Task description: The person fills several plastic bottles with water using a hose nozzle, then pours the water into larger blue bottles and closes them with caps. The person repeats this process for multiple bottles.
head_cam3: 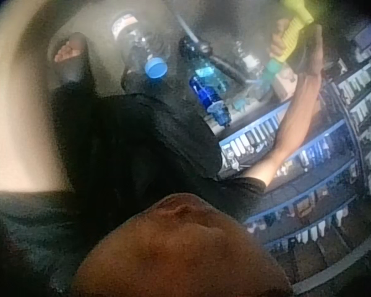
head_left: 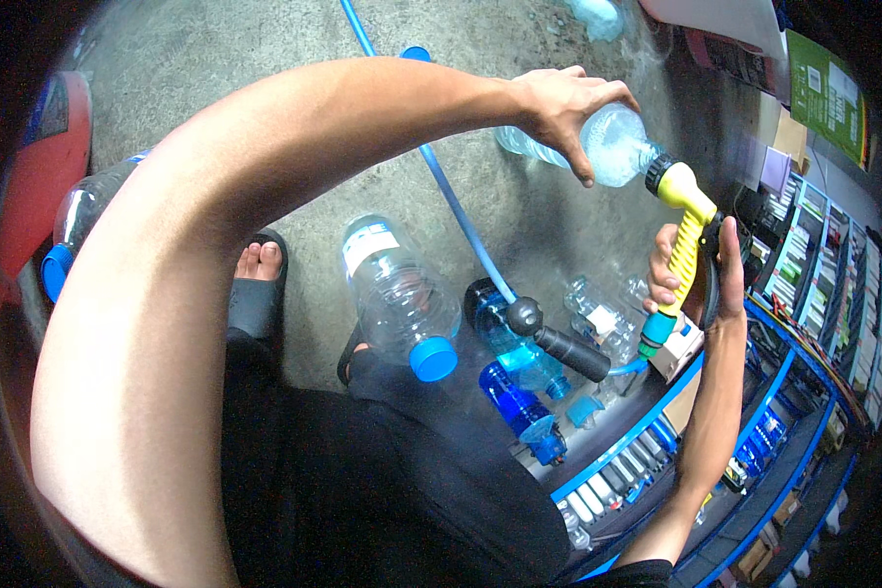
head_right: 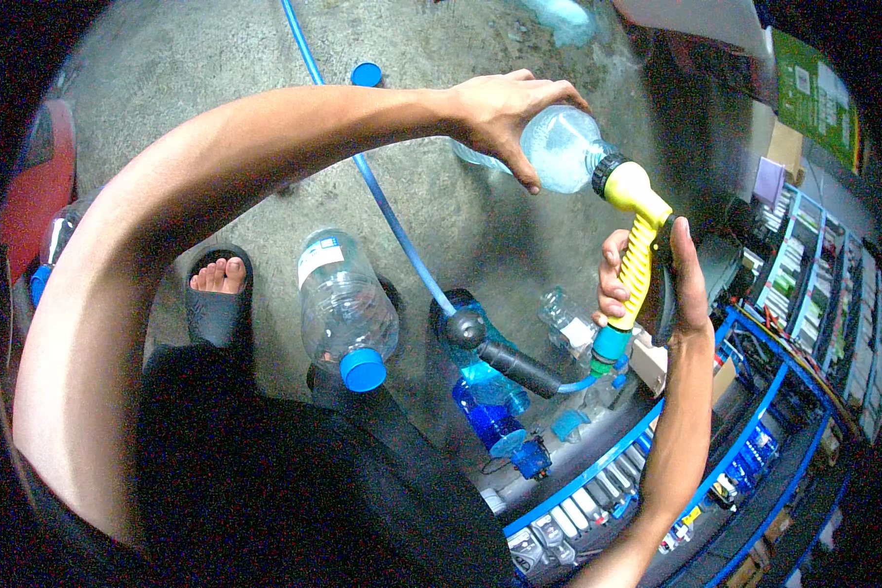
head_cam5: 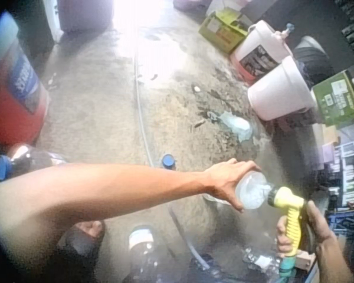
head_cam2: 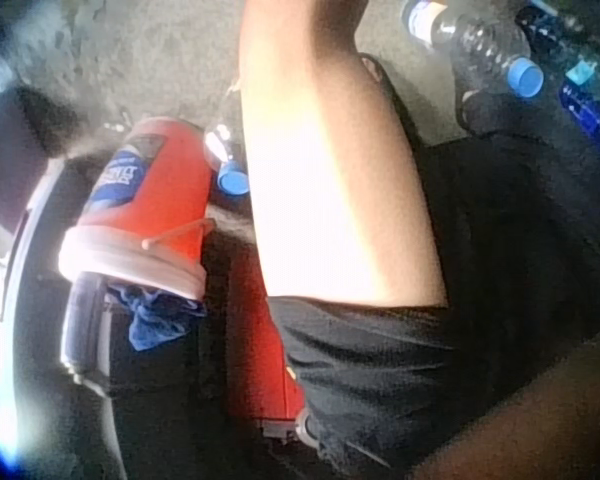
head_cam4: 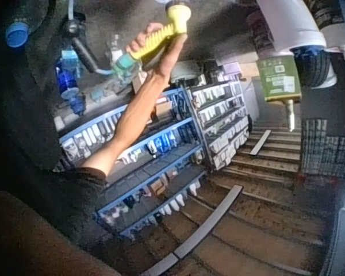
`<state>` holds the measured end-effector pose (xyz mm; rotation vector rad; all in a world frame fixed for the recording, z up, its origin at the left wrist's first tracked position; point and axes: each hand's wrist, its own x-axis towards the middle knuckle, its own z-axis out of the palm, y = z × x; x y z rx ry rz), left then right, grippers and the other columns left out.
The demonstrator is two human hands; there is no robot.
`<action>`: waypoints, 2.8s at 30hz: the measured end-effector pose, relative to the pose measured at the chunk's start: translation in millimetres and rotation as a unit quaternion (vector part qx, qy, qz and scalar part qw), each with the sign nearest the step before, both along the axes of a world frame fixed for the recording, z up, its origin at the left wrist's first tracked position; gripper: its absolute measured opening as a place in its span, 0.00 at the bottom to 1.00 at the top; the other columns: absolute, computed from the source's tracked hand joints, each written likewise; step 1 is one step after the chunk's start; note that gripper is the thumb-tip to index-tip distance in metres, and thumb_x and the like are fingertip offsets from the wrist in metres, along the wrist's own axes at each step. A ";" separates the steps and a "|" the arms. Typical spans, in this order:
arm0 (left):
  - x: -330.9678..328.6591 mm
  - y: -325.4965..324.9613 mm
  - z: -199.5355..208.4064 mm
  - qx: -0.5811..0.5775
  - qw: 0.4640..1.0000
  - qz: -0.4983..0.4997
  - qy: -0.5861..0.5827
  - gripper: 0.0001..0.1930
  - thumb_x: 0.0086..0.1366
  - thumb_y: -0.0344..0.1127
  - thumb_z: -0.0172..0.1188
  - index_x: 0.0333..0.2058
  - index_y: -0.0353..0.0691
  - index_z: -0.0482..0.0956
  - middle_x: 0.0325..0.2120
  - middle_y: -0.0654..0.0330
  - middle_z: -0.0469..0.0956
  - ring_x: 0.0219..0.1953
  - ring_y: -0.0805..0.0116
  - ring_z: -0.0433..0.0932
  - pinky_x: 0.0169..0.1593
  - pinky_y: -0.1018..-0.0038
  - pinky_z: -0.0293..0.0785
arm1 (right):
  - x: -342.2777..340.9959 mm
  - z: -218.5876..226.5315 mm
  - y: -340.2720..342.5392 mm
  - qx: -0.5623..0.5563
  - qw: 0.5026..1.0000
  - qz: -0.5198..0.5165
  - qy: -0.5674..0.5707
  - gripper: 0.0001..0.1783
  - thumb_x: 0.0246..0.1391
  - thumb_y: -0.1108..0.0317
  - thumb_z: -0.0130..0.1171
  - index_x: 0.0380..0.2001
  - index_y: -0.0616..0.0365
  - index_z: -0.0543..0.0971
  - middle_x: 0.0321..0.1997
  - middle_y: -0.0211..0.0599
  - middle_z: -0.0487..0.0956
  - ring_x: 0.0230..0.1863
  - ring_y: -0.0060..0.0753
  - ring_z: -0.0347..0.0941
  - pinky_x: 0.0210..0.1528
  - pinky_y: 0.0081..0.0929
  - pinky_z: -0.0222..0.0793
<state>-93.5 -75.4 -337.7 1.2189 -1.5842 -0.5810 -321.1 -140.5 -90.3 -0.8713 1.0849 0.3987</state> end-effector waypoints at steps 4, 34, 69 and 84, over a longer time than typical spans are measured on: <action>-0.1 0.0 -0.1 -0.001 1.000 0.002 0.000 0.57 0.38 0.62 0.83 0.67 0.47 0.69 0.60 0.53 0.79 0.62 0.45 0.76 0.68 0.53 0.69 | 0.0 -0.7 1.7 -0.001 1.000 0.007 0.000 0.50 0.60 0.14 0.40 0.42 0.57 0.73 0.23 0.34 0.69 0.23 0.35 0.71 0.36 0.45 0.76; 23.8 25.2 32.4 0.013 0.999 0.000 -0.041 0.58 0.53 0.60 0.78 0.75 0.42 0.55 0.70 0.41 0.64 0.73 0.42 0.64 0.77 0.54 0.59 | -184.8 -216.7 -79.7 -0.181 0.918 -0.352 -0.028 0.23 0.68 0.60 0.57 0.60 0.62 0.74 0.52 0.53 0.81 0.59 0.56 0.78 0.65 0.51 0.74; 11.1 6.6 39.7 0.069 0.993 -0.093 -0.013 0.62 0.45 0.53 0.83 0.74 0.42 0.56 0.69 0.44 0.68 0.72 0.45 0.67 0.74 0.54 0.65 | -198.7 -220.8 268.4 -0.753 0.617 -0.217 0.072 0.67 0.31 0.61 0.89 0.74 0.60 0.61 0.71 0.51 0.68 0.71 0.52 0.67 0.75 0.49 0.62; 4.0 7.5 21.2 0.027 0.998 -0.050 -0.022 0.59 0.44 0.52 0.81 0.73 0.42 0.59 0.68 0.45 0.68 0.71 0.42 0.66 0.74 0.52 0.63 | -73.8 -63.4 86.4 -0.672 0.737 0.076 -0.008 0.62 0.32 0.53 0.87 0.71 0.49 0.65 0.57 0.53 0.84 0.58 0.55 0.84 0.61 0.47 0.79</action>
